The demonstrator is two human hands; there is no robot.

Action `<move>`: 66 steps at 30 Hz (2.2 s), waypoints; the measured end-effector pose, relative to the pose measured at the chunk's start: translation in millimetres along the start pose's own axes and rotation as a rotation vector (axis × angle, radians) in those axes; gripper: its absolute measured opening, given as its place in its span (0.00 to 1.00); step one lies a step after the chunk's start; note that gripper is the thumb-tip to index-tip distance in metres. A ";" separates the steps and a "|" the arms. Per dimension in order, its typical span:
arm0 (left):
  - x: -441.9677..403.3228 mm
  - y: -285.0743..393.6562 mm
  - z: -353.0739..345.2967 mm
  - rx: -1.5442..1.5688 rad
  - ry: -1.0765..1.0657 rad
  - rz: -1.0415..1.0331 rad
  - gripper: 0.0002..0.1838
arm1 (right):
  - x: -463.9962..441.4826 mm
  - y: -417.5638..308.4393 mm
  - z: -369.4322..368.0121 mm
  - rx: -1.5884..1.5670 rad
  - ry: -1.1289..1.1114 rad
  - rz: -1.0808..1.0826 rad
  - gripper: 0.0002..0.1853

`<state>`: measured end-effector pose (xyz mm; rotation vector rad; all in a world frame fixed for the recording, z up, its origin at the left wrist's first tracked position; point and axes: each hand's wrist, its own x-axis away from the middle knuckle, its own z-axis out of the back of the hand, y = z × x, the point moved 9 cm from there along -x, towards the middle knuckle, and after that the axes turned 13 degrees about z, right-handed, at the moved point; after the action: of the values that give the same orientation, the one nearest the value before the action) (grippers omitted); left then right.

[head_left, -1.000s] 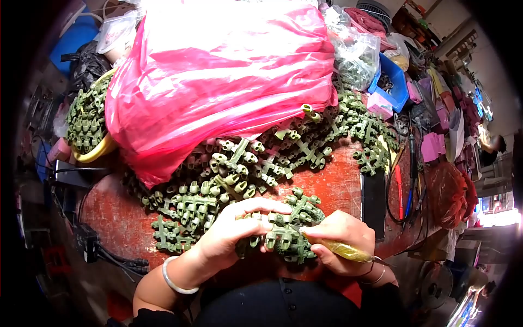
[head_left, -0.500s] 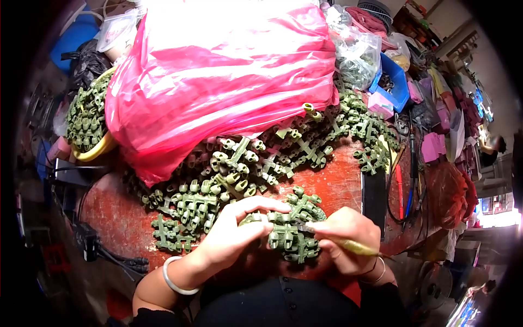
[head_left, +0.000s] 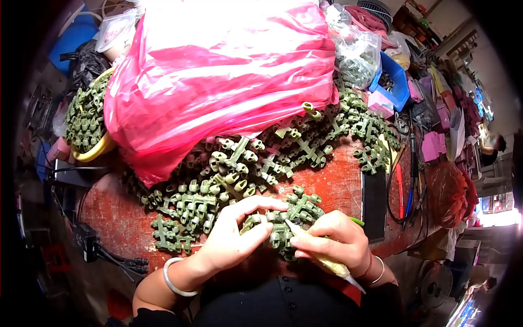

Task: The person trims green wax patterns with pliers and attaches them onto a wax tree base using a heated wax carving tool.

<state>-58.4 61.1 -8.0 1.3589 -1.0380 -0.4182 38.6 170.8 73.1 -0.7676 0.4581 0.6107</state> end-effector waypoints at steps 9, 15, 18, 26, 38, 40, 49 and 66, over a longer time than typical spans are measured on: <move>-2.5 1.3 -3.1 0.177 -0.096 0.018 0.20 | 16.6 19.4 13.5 -0.307 0.173 -0.241 0.12; 0.3 1.3 -9.9 0.381 -0.197 0.169 0.20 | 14.6 30.1 16.9 -0.390 0.234 -0.276 0.12; 0.9 0.9 -7.6 0.257 -0.127 0.155 0.22 | 12.7 28.0 12.1 -0.338 0.169 -0.280 0.13; 1.8 8.4 -3.0 -0.019 -0.058 -0.028 0.20 | 11.9 22.5 9.4 -0.250 0.118 -0.284 0.13; 1.3 9.5 -2.7 -0.004 -0.071 0.008 0.20 | 6.2 15.1 4.3 -0.170 0.066 -0.234 0.11; 0.2 -1.7 -4.7 0.181 -0.118 0.152 0.21 | 7.6 13.0 2.8 -0.157 0.060 -0.187 0.12; -1.2 -9.6 -5.8 0.261 -0.153 0.230 0.22 | 4.7 12.5 15.9 -0.180 0.115 -0.152 0.17; -0.9 7.2 -3.9 0.163 -0.052 0.063 0.22 | 5.3 9.2 3.8 -0.287 0.089 -0.145 0.18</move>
<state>-58.0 65.8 -1.2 1.4620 -1.1748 -0.3290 37.0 180.6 67.8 -1.0953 0.3962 0.5134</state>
